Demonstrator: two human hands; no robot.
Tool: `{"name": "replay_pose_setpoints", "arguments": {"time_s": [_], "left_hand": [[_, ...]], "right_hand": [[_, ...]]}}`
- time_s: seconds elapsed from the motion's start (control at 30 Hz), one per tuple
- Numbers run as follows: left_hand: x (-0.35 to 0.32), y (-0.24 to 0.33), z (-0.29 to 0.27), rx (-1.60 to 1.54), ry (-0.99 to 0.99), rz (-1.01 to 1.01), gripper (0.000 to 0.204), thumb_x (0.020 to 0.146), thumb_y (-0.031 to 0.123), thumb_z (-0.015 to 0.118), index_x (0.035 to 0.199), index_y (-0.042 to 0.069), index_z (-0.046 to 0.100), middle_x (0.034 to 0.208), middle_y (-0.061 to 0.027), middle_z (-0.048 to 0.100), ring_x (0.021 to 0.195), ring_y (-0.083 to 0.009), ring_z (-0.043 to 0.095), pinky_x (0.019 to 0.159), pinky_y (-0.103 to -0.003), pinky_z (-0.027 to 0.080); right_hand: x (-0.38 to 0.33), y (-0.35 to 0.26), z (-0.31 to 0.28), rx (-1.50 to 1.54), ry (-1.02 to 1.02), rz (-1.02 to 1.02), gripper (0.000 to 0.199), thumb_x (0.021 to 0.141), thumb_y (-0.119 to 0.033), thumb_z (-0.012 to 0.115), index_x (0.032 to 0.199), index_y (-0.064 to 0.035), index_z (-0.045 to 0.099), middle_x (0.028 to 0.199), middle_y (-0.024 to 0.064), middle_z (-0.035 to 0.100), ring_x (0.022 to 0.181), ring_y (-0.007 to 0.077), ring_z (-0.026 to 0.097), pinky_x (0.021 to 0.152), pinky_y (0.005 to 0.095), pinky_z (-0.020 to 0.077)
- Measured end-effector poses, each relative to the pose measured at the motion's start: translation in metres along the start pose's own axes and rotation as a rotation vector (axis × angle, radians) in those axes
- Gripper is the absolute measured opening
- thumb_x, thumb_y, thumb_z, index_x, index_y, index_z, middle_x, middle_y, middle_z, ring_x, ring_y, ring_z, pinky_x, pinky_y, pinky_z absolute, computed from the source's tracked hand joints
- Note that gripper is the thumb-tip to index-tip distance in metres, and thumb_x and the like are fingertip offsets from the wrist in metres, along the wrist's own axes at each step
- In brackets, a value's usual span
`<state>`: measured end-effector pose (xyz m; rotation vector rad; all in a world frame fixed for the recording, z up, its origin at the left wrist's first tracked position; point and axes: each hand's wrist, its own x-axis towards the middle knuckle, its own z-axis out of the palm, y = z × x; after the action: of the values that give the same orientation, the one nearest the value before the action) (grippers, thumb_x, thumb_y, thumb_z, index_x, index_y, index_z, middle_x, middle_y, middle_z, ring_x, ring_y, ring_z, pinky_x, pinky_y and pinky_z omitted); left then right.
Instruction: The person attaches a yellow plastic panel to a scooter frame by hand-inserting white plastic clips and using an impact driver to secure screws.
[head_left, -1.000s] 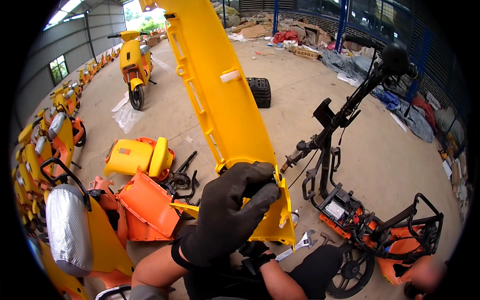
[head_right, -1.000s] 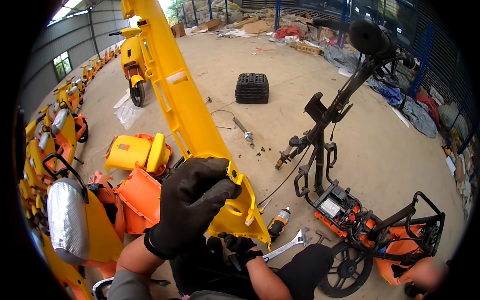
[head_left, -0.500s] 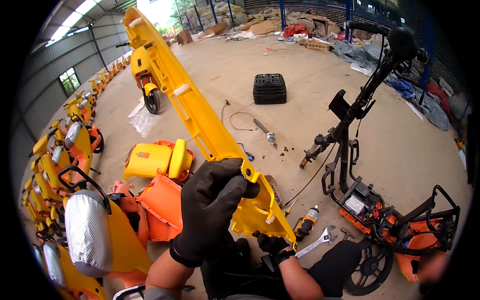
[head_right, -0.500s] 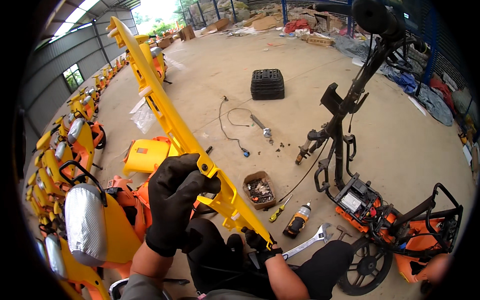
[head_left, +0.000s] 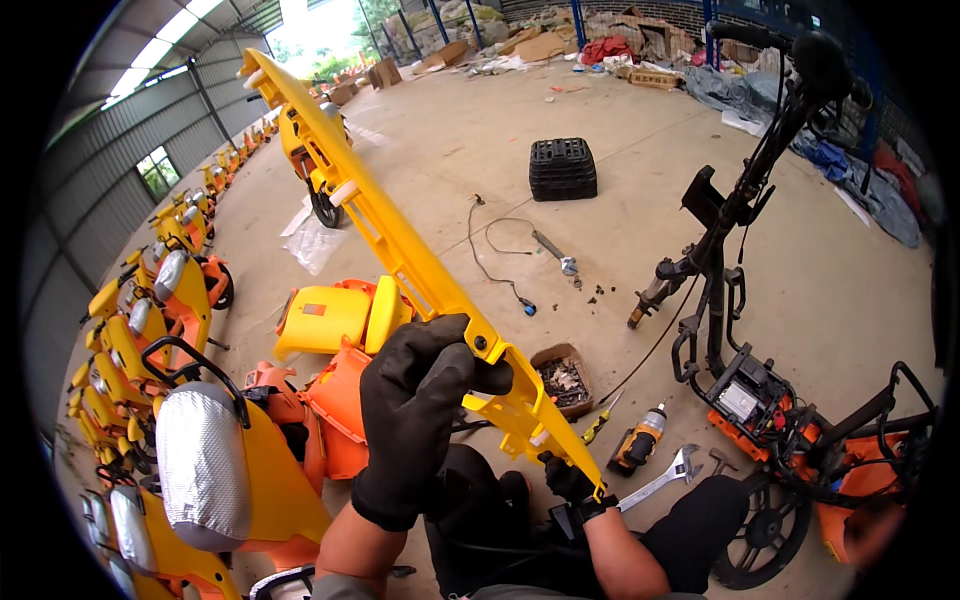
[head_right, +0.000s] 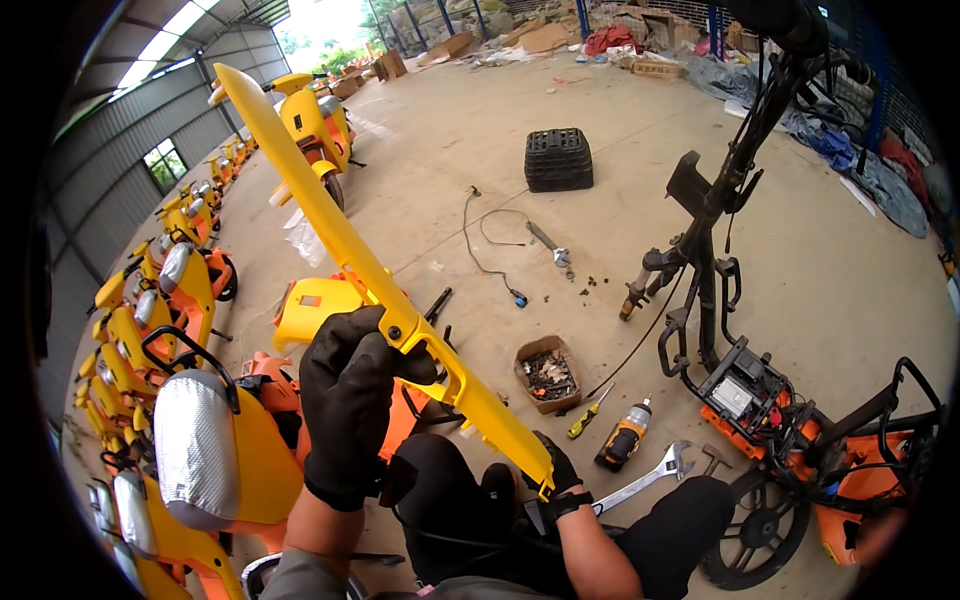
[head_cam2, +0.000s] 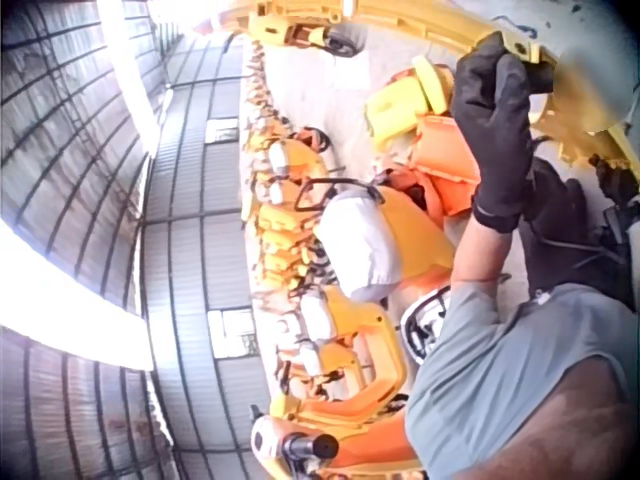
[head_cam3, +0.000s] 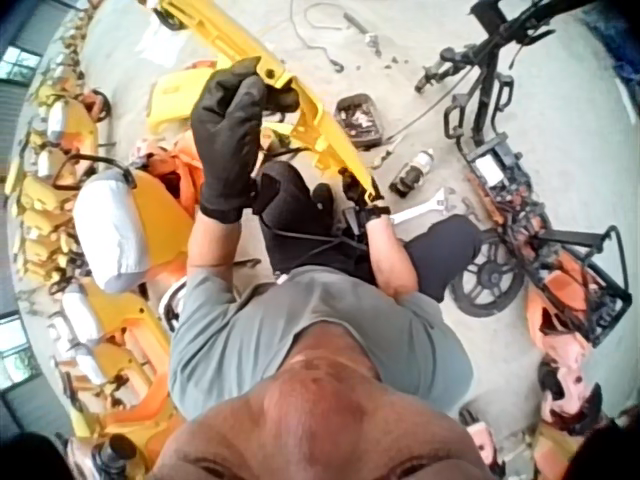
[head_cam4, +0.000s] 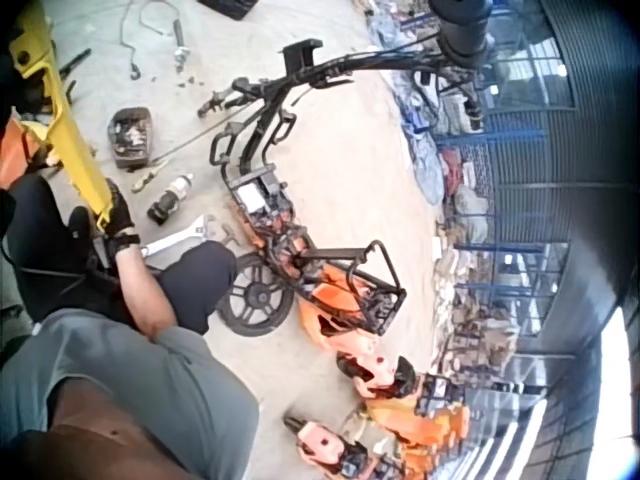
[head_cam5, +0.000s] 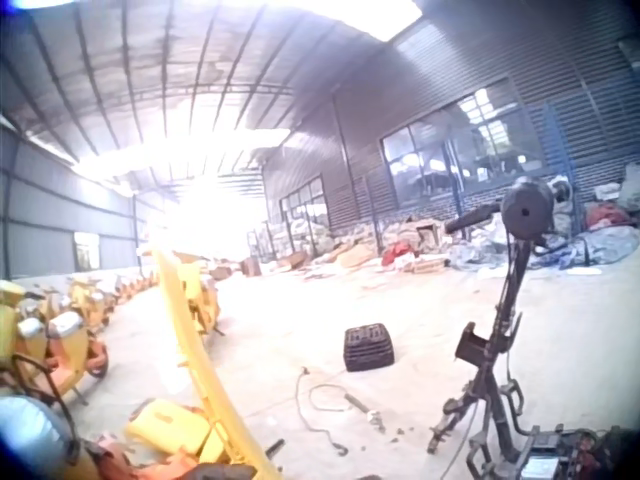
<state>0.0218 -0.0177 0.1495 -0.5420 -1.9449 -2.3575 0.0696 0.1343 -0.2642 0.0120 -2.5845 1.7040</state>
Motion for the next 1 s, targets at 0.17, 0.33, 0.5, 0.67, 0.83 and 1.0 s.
{"name": "replay_pose_setpoints", "arguments": {"time_s": [0.17, 0.33, 0.5, 0.67, 0.83, 1.0], "left_hand": [[0.001, -0.001, -0.006, -0.016, 0.022, 0.017, 0.025, 0.098, 0.006, 0.053, 0.118, -0.009, 0.054, 0.095, -0.0190, 0.070, 0.085, -0.0248, 0.072, 0.083, -0.035, 0.057], [0.002, -0.002, -0.013, -0.032, 0.054, 0.010, 0.025, 0.099, 0.007, 0.052, 0.118, -0.009, 0.054, 0.098, -0.0183, 0.069, 0.084, -0.0247, 0.072, 0.081, -0.035, 0.057], [-0.001, 0.000, -0.018, -0.108, 0.065, -0.005, 0.024, 0.100, 0.009, 0.051, 0.117, -0.008, 0.055, 0.101, -0.0185, 0.067, 0.082, -0.0249, 0.071, 0.077, -0.034, 0.058], [-0.001, 0.003, -0.020, -0.147, 0.077, -0.017, 0.021, 0.100, 0.010, 0.051, 0.112, -0.008, 0.055, 0.101, -0.0179, 0.067, 0.079, -0.0232, 0.070, 0.074, -0.033, 0.058], [-0.002, -0.002, -0.020, -0.116, 0.115, -0.025, 0.020, 0.101, 0.010, 0.051, 0.109, -0.007, 0.056, 0.101, -0.0173, 0.067, 0.075, -0.0214, 0.069, 0.069, -0.030, 0.057], [-0.003, -0.001, -0.029, -0.106, 0.083, -0.012, 0.020, 0.101, 0.011, 0.051, 0.108, -0.007, 0.057, 0.098, -0.0156, 0.068, 0.076, -0.0201, 0.069, 0.069, -0.029, 0.057]], "right_hand": [[0.006, -0.009, -0.006, 0.801, -0.079, 0.303, 0.040, 0.107, -0.014, 0.039, 0.145, -0.0026, 0.038, 0.135, 0.0110, 0.056, 0.121, 0.0200, 0.057, 0.102, 0.0327, 0.0463], [0.005, -0.013, -0.006, 0.616, -0.047, 0.211, 0.042, 0.106, -0.012, 0.043, 0.146, -0.0043, 0.035, 0.135, 0.0074, 0.057, 0.121, 0.0170, 0.056, 0.103, 0.0318, 0.0462], [0.011, -0.032, -0.012, 1.377, 0.101, 0.413, 0.039, 0.106, -0.026, 0.042, 0.136, -0.0014, 0.049, 0.131, 0.0101, 0.062, 0.120, 0.0202, 0.058, 0.103, 0.0341, 0.0466], [0.024, 0.000, -0.001, 1.905, -0.060, 0.559, 0.046, 0.106, -0.038, 0.041, 0.128, -0.0019, 0.058, 0.127, 0.0113, 0.065, 0.118, 0.0243, 0.059, 0.103, 0.0376, 0.0470], [0.027, 0.014, 0.004, 1.945, -0.065, 0.574, 0.046, 0.105, -0.038, 0.042, 0.131, -0.0036, 0.057, 0.128, 0.0113, 0.064, 0.119, 0.0245, 0.059, 0.103, 0.0383, 0.0465], [0.030, 0.011, 0.001, 1.978, -0.065, 0.534, 0.046, 0.105, -0.040, 0.044, 0.134, -0.0058, 0.056, 0.131, 0.0092, 0.063, 0.120, 0.0246, 0.058, 0.104, 0.0390, 0.0459]]}}
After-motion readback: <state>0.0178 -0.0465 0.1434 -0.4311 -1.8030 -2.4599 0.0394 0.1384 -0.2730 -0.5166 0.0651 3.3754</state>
